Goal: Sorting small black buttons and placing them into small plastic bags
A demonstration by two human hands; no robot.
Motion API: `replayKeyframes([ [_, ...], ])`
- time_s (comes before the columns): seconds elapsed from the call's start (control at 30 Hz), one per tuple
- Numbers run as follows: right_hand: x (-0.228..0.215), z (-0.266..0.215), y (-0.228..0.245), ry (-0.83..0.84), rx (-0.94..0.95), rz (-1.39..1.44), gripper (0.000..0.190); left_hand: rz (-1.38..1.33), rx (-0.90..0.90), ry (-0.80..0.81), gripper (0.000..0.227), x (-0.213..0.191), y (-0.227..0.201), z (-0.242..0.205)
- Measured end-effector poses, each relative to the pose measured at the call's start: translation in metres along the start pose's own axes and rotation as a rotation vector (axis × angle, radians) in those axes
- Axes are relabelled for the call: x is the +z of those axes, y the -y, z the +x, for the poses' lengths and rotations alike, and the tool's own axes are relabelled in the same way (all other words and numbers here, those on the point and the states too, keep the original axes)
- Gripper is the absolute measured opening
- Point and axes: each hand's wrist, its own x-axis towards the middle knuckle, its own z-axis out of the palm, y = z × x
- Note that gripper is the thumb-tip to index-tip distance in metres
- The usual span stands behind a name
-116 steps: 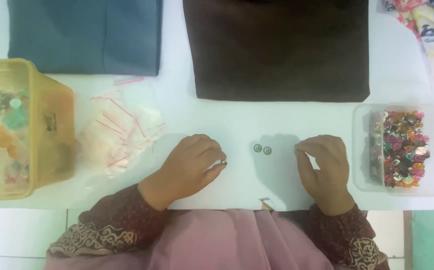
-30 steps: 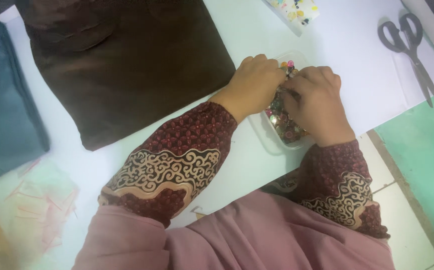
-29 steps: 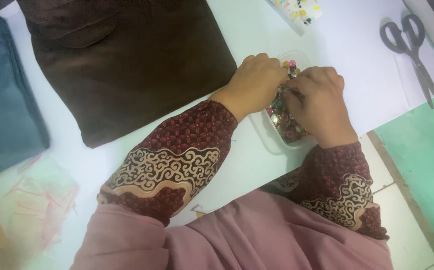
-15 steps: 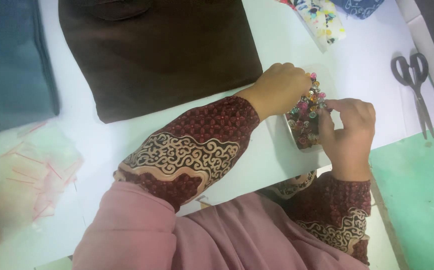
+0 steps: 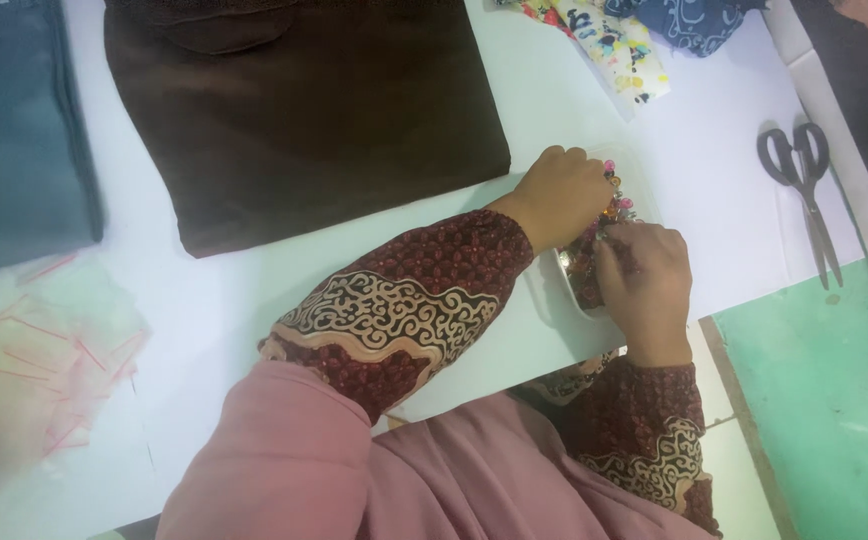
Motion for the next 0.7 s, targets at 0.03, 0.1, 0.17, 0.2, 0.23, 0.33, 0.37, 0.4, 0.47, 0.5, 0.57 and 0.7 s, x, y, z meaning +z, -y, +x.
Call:
replayKeyframes([
  [0.03,-0.001,0.0,-0.001,0.003,-0.007,0.003,0.014,0.003,-0.007,-0.003,0.01,-0.008,-0.003,-0.003],
  [0.1,-0.002,-0.001,-0.002,-0.037,-0.053,0.084,0.011,-0.054,-0.014,-0.021,0.01,-0.023,-0.008,-0.012],
  [0.17,-0.002,-0.006,-0.008,-0.074,-0.131,0.123,0.012,-0.156,-0.016,-0.027,0.01,-0.053,-0.01,-0.026],
  [0.2,0.0,-0.008,-0.011,-0.12,-0.202,0.157,0.013,-0.258,-0.006,-0.034,0.011,-0.067,-0.01,-0.035],
  [0.23,-0.004,-0.009,0.001,-0.106,-0.208,0.17,0.013,-0.258,-0.026,-0.032,0.011,-0.079,-0.006,-0.047],
  [0.33,-0.01,-0.016,0.035,-0.077,-0.232,0.24,0.016,-0.422,-0.132,0.023,0.014,-0.116,0.006,-0.097],
  [0.37,-0.005,-0.016,0.045,-0.027,-0.281,0.241,0.018,-0.428,-0.163,0.062,0.015,-0.131,0.012,-0.12],
  [0.4,-0.001,-0.016,0.054,0.023,-0.331,0.242,0.02,-0.435,-0.195,0.101,0.017,-0.148,0.018,-0.142],
  [0.47,0.019,-0.009,0.083,0.103,-0.36,0.277,0.019,-0.411,-0.259,0.161,0.018,-0.163,0.03,-0.185],
  [0.5,0.027,-0.007,0.098,0.188,-0.381,0.299,0.02,-0.399,-0.313,0.223,0.02,-0.169,0.034,-0.208],
  [0.57,0.035,0.007,0.137,0.316,-0.402,0.3,0.018,-0.401,-0.407,0.273,0.022,-0.172,0.041,-0.243],
  [0.7,0.061,0.025,0.181,0.556,-0.439,0.24,0.007,-0.364,-0.54,0.328,0.021,-0.153,0.057,-0.291],
])
